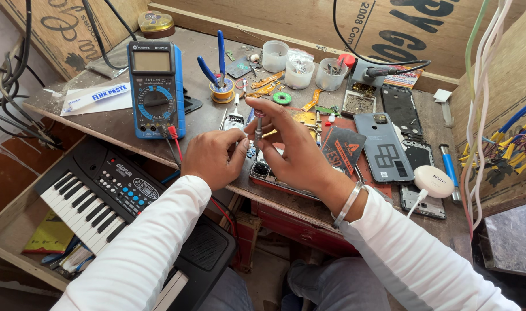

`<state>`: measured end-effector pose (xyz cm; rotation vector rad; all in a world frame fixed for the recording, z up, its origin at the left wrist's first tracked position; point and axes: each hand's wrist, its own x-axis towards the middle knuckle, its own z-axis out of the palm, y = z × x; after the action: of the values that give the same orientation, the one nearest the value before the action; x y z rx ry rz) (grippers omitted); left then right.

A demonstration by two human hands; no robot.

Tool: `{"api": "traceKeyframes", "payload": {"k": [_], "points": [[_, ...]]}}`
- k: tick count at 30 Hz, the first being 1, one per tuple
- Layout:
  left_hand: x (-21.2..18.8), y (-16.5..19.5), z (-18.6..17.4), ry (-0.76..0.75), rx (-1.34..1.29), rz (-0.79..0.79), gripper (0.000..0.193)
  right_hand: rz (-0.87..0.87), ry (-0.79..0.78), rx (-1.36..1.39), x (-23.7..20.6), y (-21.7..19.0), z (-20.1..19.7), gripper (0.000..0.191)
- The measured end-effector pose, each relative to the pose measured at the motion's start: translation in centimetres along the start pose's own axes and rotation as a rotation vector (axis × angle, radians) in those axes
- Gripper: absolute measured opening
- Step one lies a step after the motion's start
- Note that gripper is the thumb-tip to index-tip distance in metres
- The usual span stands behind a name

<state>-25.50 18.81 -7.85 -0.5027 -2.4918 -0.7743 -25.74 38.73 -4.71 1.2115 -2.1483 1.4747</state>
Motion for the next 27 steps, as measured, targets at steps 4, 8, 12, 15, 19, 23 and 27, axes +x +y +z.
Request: {"api": "traceKeyframes", "payload": {"k": [4, 8, 12, 15, 19, 23, 27], "points": [[-0.03, 0.13, -0.06, 0.004, 0.016, 0.008, 0.023, -0.017, 0.072, -0.123, 0.21, 0.07, -0.07, 0.074], [-0.18, -0.01, -0.03, -0.016, 0.022, -0.014, 0.022, 0.079, 0.07, -0.102, 0.24, 0.02, -0.06, 0.069], [-0.15, -0.02, 0.1, 0.003, 0.009, 0.004, 0.022, -0.043, 0.043, -0.037, -0.04, -0.11, -0.23, 0.068], [-0.15, 0.0, 0.03, 0.005, 0.018, 0.007, 0.022, -0.089, 0.085, -0.204, 0.09, -0.07, -0.31, 0.072], [-0.27, 0.16, 0.09, -0.001, 0.016, -0.002, 0.021, 0.047, 0.029, -0.052, -0.05, -0.09, -0.26, 0.069], [-0.23, 0.39, 0.29, 0.004, -0.008, 0.002, 0.02, 0.003, 0.001, 0.05, -0.45, -0.13, -0.3, 0.071], [-0.07, 0.39, 0.37, 0.0, 0.005, 0.001, 0.022, 0.07, 0.049, -0.113, -0.13, 0.17, -0.51, 0.075]]}}
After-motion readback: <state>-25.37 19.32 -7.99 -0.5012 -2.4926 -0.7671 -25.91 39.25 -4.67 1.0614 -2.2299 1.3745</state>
